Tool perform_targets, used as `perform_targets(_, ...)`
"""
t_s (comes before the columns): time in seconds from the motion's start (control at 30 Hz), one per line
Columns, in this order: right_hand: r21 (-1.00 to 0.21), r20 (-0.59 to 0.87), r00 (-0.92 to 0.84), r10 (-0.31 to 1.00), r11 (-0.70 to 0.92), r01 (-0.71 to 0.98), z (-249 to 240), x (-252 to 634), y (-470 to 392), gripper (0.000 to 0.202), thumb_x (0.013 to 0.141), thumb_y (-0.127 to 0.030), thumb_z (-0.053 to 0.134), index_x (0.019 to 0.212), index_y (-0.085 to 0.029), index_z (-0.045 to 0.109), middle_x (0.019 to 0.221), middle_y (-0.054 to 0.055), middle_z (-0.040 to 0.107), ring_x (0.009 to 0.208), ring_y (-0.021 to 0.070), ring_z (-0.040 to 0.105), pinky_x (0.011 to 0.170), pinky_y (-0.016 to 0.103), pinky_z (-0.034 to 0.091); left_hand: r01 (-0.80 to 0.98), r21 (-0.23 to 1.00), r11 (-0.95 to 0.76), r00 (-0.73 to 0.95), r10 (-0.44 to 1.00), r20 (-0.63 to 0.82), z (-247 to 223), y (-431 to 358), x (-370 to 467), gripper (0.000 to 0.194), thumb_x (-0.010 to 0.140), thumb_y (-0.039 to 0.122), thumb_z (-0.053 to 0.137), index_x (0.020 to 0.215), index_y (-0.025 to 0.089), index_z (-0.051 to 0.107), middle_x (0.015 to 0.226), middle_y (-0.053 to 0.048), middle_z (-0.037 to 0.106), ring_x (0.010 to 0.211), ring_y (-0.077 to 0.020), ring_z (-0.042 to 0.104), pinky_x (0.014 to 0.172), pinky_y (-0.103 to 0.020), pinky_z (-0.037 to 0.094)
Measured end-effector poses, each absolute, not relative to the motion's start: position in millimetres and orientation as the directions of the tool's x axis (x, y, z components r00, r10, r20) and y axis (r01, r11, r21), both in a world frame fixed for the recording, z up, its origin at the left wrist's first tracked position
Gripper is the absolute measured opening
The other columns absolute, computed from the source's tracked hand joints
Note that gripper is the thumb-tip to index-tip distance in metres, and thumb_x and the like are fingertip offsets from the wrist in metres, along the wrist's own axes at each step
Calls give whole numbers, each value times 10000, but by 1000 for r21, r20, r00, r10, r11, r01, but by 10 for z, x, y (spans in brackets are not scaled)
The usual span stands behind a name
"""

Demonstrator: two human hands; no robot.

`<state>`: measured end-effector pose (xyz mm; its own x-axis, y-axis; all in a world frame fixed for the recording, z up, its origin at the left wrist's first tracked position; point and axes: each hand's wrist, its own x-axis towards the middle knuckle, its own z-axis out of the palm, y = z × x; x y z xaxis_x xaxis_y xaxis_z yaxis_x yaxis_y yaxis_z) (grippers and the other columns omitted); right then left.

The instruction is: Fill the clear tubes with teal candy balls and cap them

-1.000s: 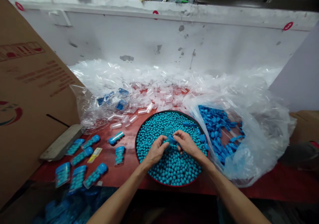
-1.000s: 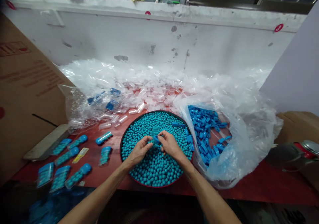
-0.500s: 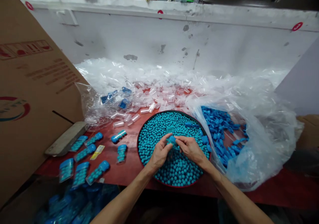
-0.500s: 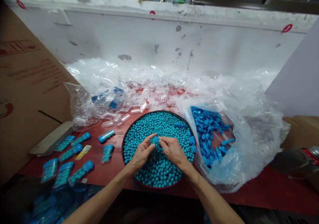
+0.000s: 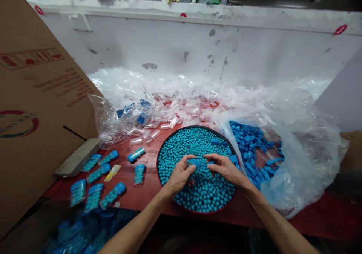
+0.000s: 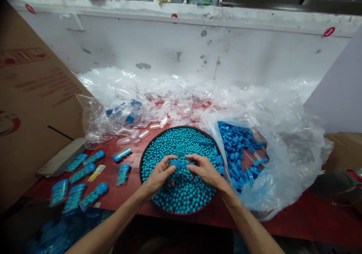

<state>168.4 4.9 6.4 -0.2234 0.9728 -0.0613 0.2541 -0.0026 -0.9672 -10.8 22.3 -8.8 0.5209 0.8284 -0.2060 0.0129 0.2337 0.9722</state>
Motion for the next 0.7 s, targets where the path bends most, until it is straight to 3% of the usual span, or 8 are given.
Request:
perform_targets(0.07, -982, -134, -144, 980, -112, 151, 77, 1670, 88, 325, 695, -250, 561, 1002, -144, 540, 718, -18, 530, 507, 86, 504, 530, 259, 463, 33, 978, 204, 539, 820, -189, -75, 205, -120, 336, 754, 352, 489, 1049, 217, 401, 638, 60, 454, 382, -33, 407, 354, -146, 348)
perform_targets(0.13, -983, -99, -85, 992, -84, 165, 72, 1606, 101, 305, 704, -273, 558, 977, -139, 548, 694, -14, 545, 550, 112, 536, 560, 276, 472, 39, 985, 169, 524, 835, -165, -69, 170, -101, 340, 756, 340, 488, 1062, 219, 405, 663, 54, 445, 417, -33, 387, 369, -144, 350)
perform_targets(0.27, -849, 150, -133, 980, 196, 490, 86, 1451, 0, 269, 811, -278, 435, 1013, -152, 559, 939, 73, 597, 886, 182, 556, 826, 349, 422, 28, 992, 126, 414, 902, -126, -69, 116, -39, 420, 765, 314, 476, 1165, 234, 374, 640, 53, 400, 444, -46, 333, 377, -148, 304)
perform_targets(0.37, -685, 181, -265, 947, 315, 657, 120, 1383, -132, 510, 772, -335, 507, 1226, -137, 388, 1145, 134, 494, 1051, 234, 477, 885, 383, 387, -15, 991, 130, 394, 912, -114, -56, 120, -17, 415, 765, 301, 472, 1163, 205, 401, 649, 40, 437, 486, -60, 355, 437, -169, 317)
perform_targets(0.43, -623, 148, -304, 941, 327, 710, 126, 1353, -198, 763, 687, -376, 603, 1307, -124, 237, 1204, 167, 418, 1064, 268, 461, 848, 398, 417, -37, 989, 141, 412, 904, -114, -31, 127, -17, 411, 754, 296, 492, 1143, 185, 421, 685, 28, 477, 539, -70, 391, 504, -183, 341)
perform_targets(0.5, -593, 125, -304, 944, 317, 740, 106, 1321, -232, 852, 649, -381, 634, 1322, -122, 180, 1175, 174, 415, 1008, 275, 493, 790, 404, 449, -43, 987, 154, 434, 893, -120, 1, 121, -19, 415, 733, 292, 527, 1120, 179, 433, 726, 22, 503, 594, -79, 421, 562, -190, 357)
perform_targets(0.6, -590, 160, -276, 948, 316, 743, 44, 1268, -239, 774, 652, -334, 618, 1288, -126, 229, 1092, 150, 459, 932, 256, 528, 748, 394, 465, -97, 978, 186, 443, 888, -125, 36, 84, -6, 342, 719, 291, 546, 1025, 169, 458, 737, 27, 511, 629, -77, 445, 607, -188, 364)
perform_targets(0.7, -600, 290, -218, 932, 354, 717, -22, 1225, -227, 713, 617, -273, 616, 1230, -123, 286, 1068, 140, 465, 956, 254, 513, 774, 386, 456, -178, 954, 243, 408, 900, -154, 51, 42, 43, 293, 713, 312, 544, 952, 176, 442, 668, 50, 484, 571, -63, 436, 563, -174, 348)
